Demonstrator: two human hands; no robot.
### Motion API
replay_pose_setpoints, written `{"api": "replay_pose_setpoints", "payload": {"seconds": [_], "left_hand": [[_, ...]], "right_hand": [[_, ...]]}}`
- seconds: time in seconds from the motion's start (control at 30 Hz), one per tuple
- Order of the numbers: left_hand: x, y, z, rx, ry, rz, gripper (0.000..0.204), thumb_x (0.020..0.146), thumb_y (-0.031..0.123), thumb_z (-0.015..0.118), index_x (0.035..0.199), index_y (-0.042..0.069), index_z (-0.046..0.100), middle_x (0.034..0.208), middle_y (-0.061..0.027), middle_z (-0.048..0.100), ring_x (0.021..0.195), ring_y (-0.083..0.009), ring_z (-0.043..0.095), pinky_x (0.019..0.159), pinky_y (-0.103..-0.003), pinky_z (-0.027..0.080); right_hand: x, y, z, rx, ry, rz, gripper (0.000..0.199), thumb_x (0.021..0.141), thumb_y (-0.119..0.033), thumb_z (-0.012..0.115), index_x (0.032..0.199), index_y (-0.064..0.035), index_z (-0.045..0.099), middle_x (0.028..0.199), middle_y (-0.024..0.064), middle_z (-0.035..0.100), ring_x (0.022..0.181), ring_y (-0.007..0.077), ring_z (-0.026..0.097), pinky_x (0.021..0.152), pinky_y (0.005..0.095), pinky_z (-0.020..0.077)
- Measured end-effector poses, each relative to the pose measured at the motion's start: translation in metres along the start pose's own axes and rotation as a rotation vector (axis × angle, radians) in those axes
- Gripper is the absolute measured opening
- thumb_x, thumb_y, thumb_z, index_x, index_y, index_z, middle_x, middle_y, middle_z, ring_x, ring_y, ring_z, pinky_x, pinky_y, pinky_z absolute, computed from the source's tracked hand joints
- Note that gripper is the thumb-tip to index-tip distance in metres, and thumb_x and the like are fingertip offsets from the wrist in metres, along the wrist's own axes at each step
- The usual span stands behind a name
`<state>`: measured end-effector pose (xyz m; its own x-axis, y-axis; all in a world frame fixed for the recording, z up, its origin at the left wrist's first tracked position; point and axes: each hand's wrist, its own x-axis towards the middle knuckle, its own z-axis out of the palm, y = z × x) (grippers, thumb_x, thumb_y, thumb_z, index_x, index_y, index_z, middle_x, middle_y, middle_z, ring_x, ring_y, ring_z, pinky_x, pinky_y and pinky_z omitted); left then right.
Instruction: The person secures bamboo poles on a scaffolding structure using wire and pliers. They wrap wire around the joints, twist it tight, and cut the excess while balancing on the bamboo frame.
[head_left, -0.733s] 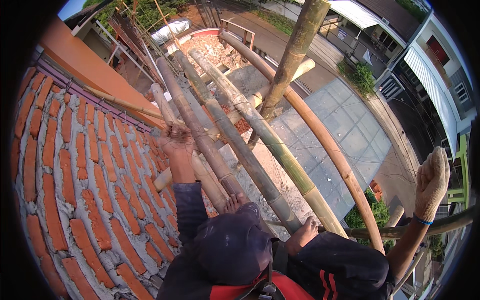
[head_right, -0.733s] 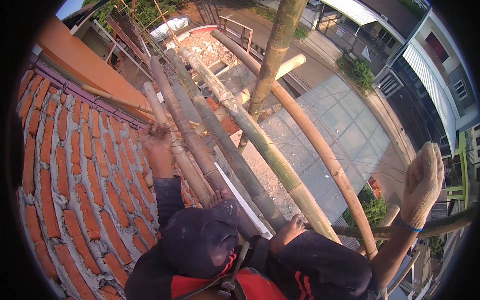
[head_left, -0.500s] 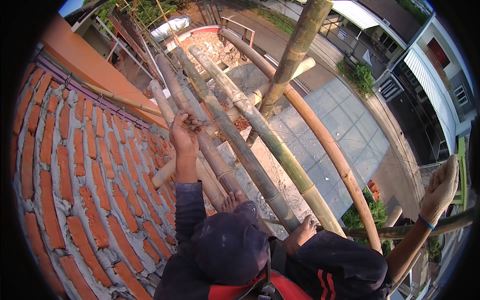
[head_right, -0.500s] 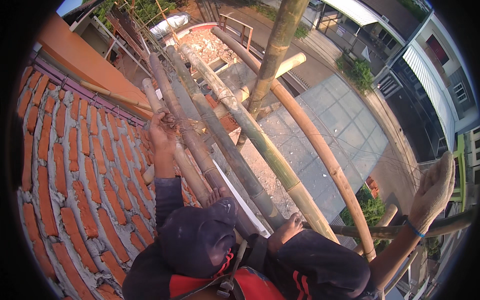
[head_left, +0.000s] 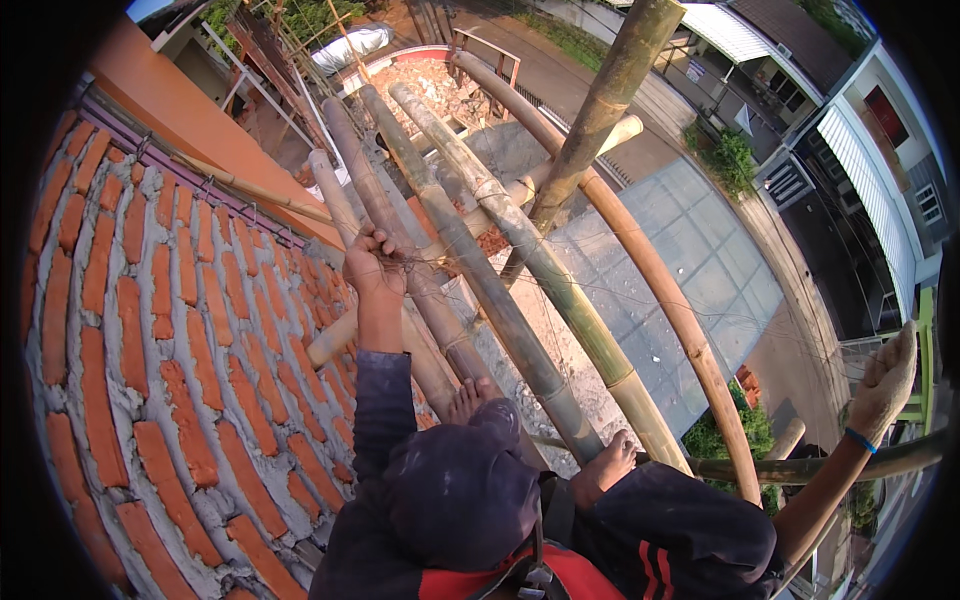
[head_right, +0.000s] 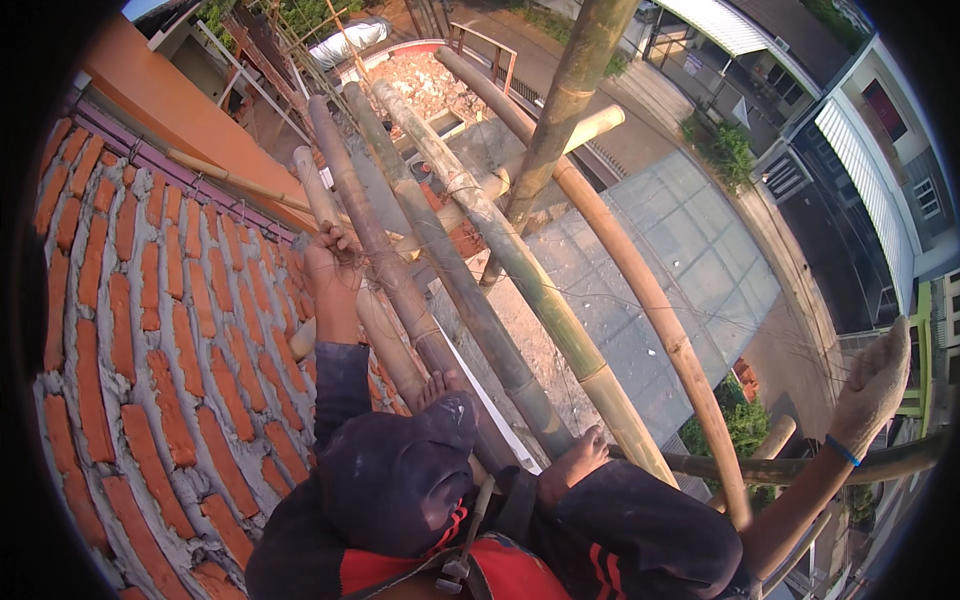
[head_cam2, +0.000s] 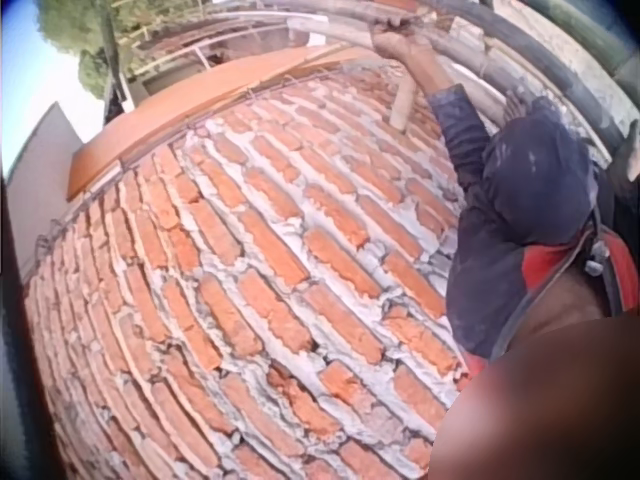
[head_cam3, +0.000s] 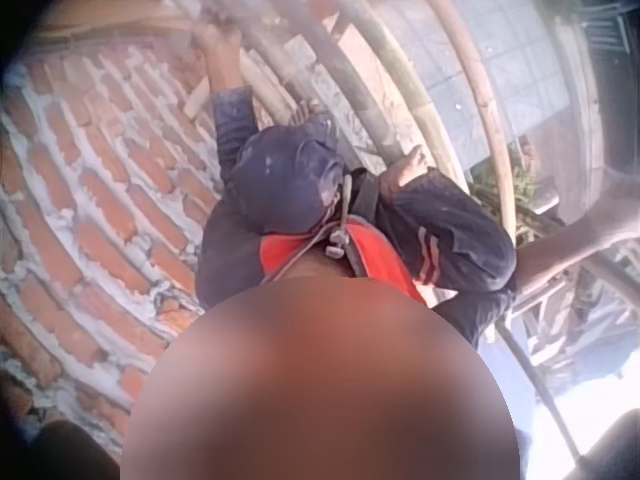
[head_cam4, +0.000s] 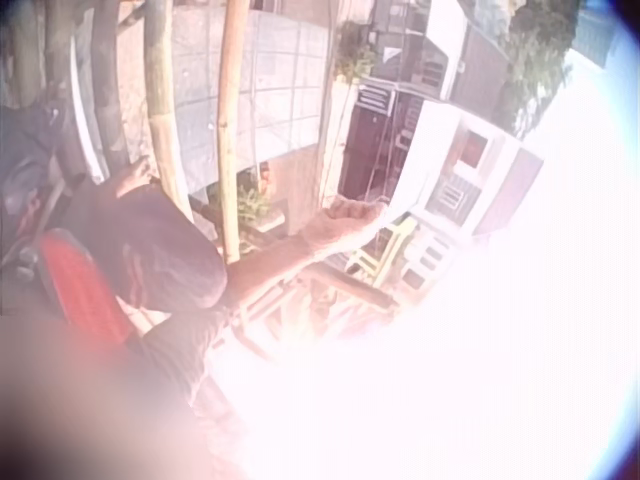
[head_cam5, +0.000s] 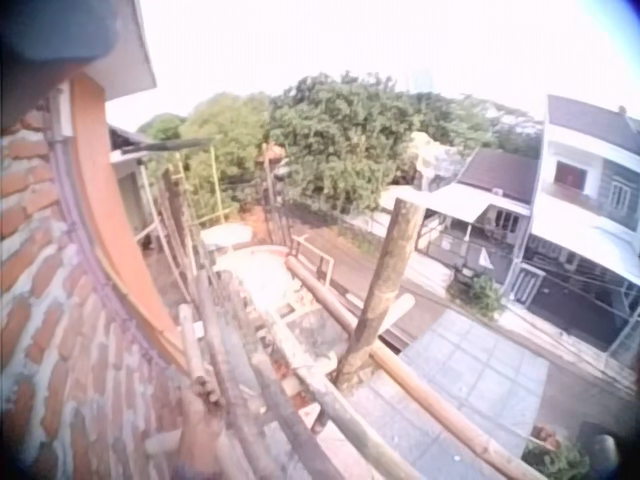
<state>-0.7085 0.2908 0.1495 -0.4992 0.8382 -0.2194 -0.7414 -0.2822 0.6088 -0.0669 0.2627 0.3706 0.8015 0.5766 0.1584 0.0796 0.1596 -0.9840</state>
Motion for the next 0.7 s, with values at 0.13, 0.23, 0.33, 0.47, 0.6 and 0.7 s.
{"api": "replay_pose_setpoints", "payload": {"seconds": [0.13, 0.23, 0.33, 0.47, 0.6, 0.7], "left_hand": [[-0.009, -0.015, 0.033, 0.117, 0.09, 0.081, 0.014, 0.085, 0.003, 0.047, 0.095, 0.007, 0.056, 0.078, -0.0051, 0.06, 0.059, -0.0181, 0.058, 0.055, -0.039, 0.056], [-0.02, -0.039, 0.054, 0.117, 0.032, 0.026, 0.012, 0.085, 0.006, 0.048, 0.093, 0.007, 0.057, 0.078, -0.0069, 0.061, 0.059, -0.0232, 0.06, 0.06, -0.046, 0.058], [-0.014, -0.042, 0.046, 0.089, -0.104, -0.025, 0.007, 0.088, 0.008, 0.05, 0.089, 0.009, 0.057, 0.074, -0.0048, 0.061, 0.058, -0.0219, 0.06, 0.064, -0.046, 0.058], [0.015, -0.004, -0.007, -0.333, -0.006, -0.178, 0.014, 0.093, 0.004, 0.044, 0.09, 0.011, 0.055, 0.071, -0.0013, 0.059, 0.057, -0.0163, 0.058, 0.063, -0.041, 0.058], [0.021, 0.014, -0.046, -0.293, 0.13, 0.061, 0.017, 0.098, 0.004, 0.04, 0.089, 0.01, 0.053, 0.071, -0.0014, 0.056, 0.057, -0.0151, 0.055, 0.065, -0.036, 0.059], [0.018, 0.029, -0.049, -0.1, 0.261, 0.171, 0.021, 0.102, 0.009, 0.044, 0.083, 0.008, 0.052, 0.069, -0.0019, 0.053, 0.059, -0.0156, 0.055, 0.066, -0.033, 0.058]], "right_hand": [[-0.03, -0.001, 0.018, 0.032, -0.199, 0.012, 0.02, 0.1, -0.03, 0.067, 0.086, -0.0162, 0.061, 0.066, -0.0104, 0.039, 0.052, 0.0, 0.028, 0.044, 0.0202, 0.0209], [-0.055, 0.002, 0.03, -0.072, -0.269, 0.114, 0.021, 0.1, -0.03, 0.066, 0.085, -0.017, 0.059, 0.068, -0.0104, 0.041, 0.054, 0.0002, 0.032, 0.047, 0.0186, 0.0255], [-0.043, 0.007, 0.022, -0.092, -0.179, -0.019, 0.019, 0.1, -0.032, 0.066, 0.097, -0.0152, 0.058, 0.078, -0.0088, 0.047, 0.066, 0.0015, 0.038, 0.061, 0.0194, 0.0326], [0.039, 0.009, -0.033, -0.127, 0.135, -0.077, 0.025, 0.1, -0.035, 0.065, 0.106, -0.0106, 0.068, 0.075, -0.0076, 0.04, 0.061, 0.0048, 0.035, 0.055, 0.0236, 0.0299], [0.09, 0.026, -0.117, -0.104, 0.394, -0.005, 0.028, 0.101, -0.032, 0.062, 0.105, -0.0042, 0.067, 0.074, -0.0054, 0.039, 0.062, 0.0052, 0.037, 0.053, 0.0235, 0.0309], [0.096, 0.023, -0.158, -0.187, 0.39, -0.124, 0.027, 0.1, -0.031, 0.063, 0.101, -0.0043, 0.067, 0.074, -0.0049, 0.04, 0.059, 0.0058, 0.036, 0.05, 0.023, 0.0303]]}}
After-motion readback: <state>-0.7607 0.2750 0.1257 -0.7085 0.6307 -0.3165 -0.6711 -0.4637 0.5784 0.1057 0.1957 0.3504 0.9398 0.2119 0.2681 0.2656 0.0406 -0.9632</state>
